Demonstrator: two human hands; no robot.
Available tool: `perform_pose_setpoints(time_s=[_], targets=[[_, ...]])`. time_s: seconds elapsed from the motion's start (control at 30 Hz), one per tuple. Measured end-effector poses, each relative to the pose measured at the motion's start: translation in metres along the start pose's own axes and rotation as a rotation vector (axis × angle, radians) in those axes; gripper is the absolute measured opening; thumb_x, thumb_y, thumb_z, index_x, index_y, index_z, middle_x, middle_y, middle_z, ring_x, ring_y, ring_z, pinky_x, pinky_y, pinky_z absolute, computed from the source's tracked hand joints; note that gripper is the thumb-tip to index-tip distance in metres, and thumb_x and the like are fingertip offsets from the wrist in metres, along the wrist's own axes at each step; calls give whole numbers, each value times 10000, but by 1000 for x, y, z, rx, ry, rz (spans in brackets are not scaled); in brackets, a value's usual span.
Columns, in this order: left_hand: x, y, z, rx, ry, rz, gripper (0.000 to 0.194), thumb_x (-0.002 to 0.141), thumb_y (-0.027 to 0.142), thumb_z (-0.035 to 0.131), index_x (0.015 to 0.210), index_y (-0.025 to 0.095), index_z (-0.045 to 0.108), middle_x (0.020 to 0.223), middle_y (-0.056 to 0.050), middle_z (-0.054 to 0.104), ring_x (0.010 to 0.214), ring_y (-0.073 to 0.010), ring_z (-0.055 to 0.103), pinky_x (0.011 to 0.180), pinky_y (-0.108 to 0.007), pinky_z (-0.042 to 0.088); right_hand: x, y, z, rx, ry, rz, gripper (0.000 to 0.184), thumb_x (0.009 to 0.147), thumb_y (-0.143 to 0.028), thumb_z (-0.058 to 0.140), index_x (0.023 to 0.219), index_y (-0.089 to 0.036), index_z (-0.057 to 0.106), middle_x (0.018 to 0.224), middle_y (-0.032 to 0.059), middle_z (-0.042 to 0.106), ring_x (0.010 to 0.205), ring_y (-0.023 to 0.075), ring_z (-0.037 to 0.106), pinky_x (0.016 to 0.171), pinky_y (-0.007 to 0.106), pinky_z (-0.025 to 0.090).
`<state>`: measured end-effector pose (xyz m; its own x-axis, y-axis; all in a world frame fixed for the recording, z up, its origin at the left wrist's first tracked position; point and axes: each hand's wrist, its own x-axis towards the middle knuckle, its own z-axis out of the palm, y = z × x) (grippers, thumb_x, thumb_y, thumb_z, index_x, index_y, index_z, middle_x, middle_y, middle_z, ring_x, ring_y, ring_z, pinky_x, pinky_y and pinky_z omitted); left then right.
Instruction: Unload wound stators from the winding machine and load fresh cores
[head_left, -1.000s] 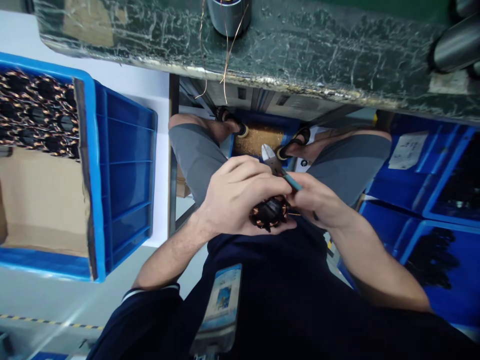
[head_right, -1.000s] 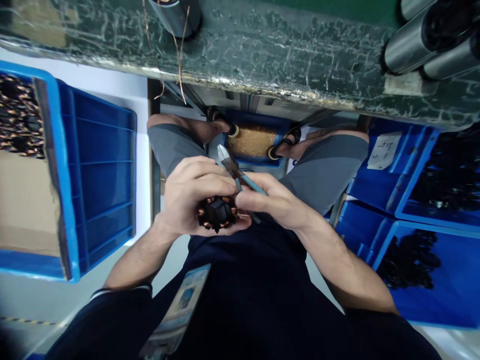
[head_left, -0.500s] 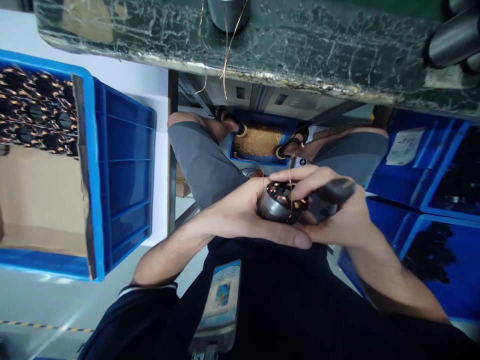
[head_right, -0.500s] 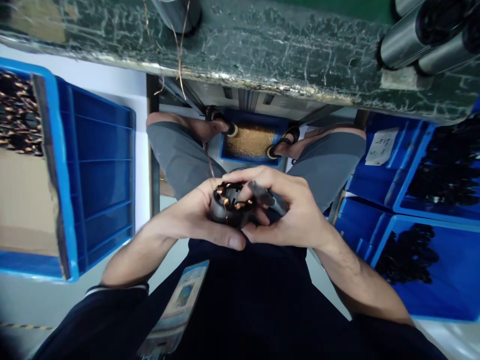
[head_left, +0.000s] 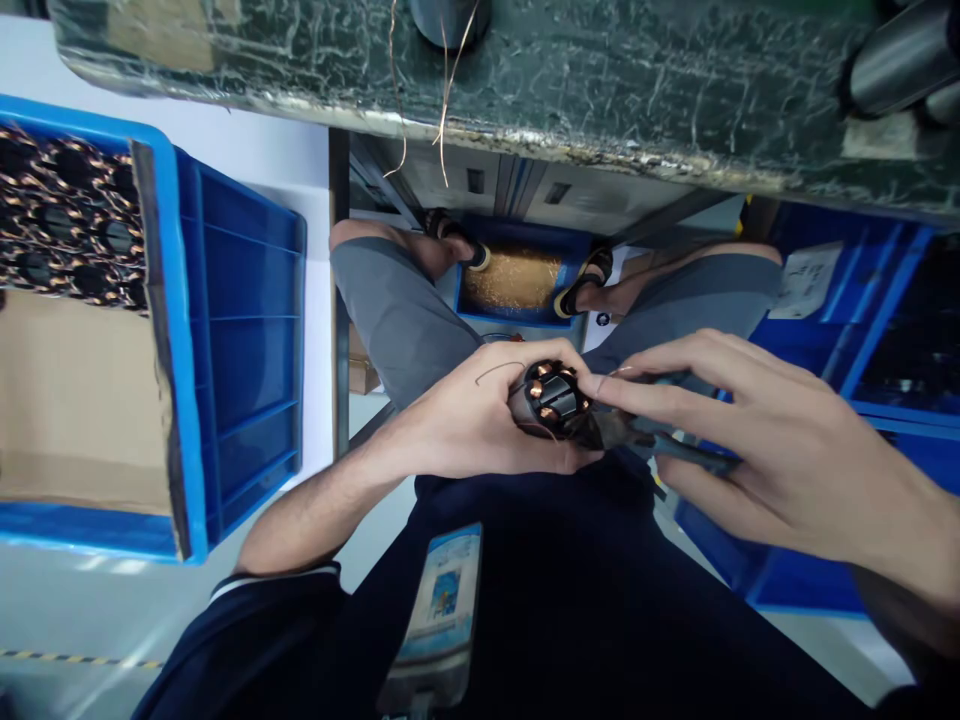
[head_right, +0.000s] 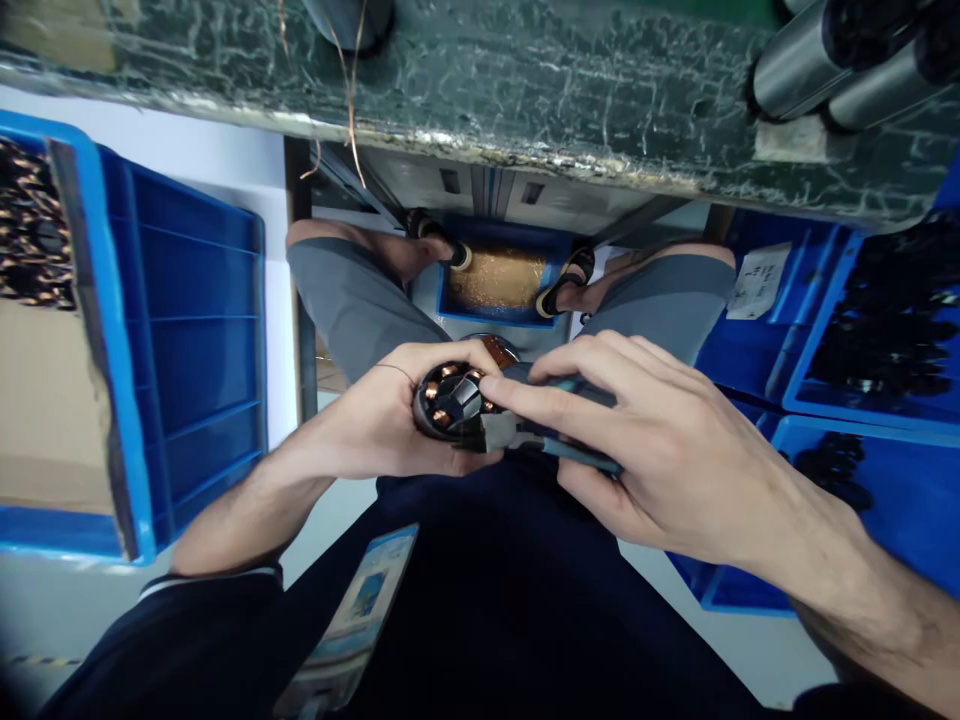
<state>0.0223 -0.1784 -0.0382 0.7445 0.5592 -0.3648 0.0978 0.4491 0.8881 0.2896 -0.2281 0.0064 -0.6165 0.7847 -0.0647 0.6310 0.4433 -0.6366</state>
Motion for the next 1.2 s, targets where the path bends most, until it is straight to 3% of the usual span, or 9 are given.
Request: perform_pose_setpoints(time_s=[0.1,0.17,0.33,0.47,0.57,0.73,0.87,1.03,1.2], targets=[[4,1,0,2,-20,-12,314,789,308,887,1004,229,673,870,28,706,752,-123,646,683,-251,485,1,2,1,68,27,5,702,930,-174,626,1604,-361,569,1082,26,733,802,192,685,724,341,568],[5,4,0,4,-34,-19,306,799,305,878,1018,222,682,897,13,714,778,-134,661,695,-259,498,1,4,0,103,61,11,713,935,-154,621,1609,-381,562,1049,6,740,752,166,674,669,312,542],[9,6,-1,-18,-53,-31,326,795,305,893,1010,213,666,944,0,706,810,-134,657,704,-260,495,-1,14,-3,73,50,24,588,953,-289,739,1522,-410,653,1006,-8,741,796,181,673,708,306,530],[16,-4,0,-106,-12,-43,405,809,340,902,1026,223,581,922,15,678,786,-119,635,683,-249,479,1,19,-3,-40,9,42,607,995,-284,682,1581,-411,587,903,-28,704,717,155,624,654,282,481],[24,-11,-1,-3,89,22,500,759,360,950,980,231,522,894,41,635,778,-115,599,676,-251,449,6,22,-1,-111,-53,57,681,1003,-214,617,1656,-365,495,945,-4,686,744,170,623,686,308,488],[35,-13,0,220,186,109,545,720,364,966,911,240,471,819,74,578,719,-108,537,654,-268,411,11,28,2,-232,-56,16,732,970,-241,622,1676,-350,465,1138,88,693,978,301,653,835,441,522],[41,-10,6,299,191,76,484,723,331,943,911,243,506,830,65,618,723,-122,572,642,-285,424,8,28,5,-269,-24,3,700,977,-276,615,1657,-385,491,1002,53,692,853,261,648,694,379,485],[47,-11,11,312,191,43,447,749,324,917,893,242,502,812,70,630,716,-118,598,641,-284,443,4,29,5,-161,26,77,637,1015,-277,586,1638,-391,522,846,4,651,630,173,562,568,329,417],[50,-14,15,404,217,57,429,781,375,906,954,243,537,898,43,664,799,-150,648,711,-305,476,7,33,6,-118,60,195,623,989,-309,661,1598,-409,579,985,44,696,844,242,681,614,330,495]])
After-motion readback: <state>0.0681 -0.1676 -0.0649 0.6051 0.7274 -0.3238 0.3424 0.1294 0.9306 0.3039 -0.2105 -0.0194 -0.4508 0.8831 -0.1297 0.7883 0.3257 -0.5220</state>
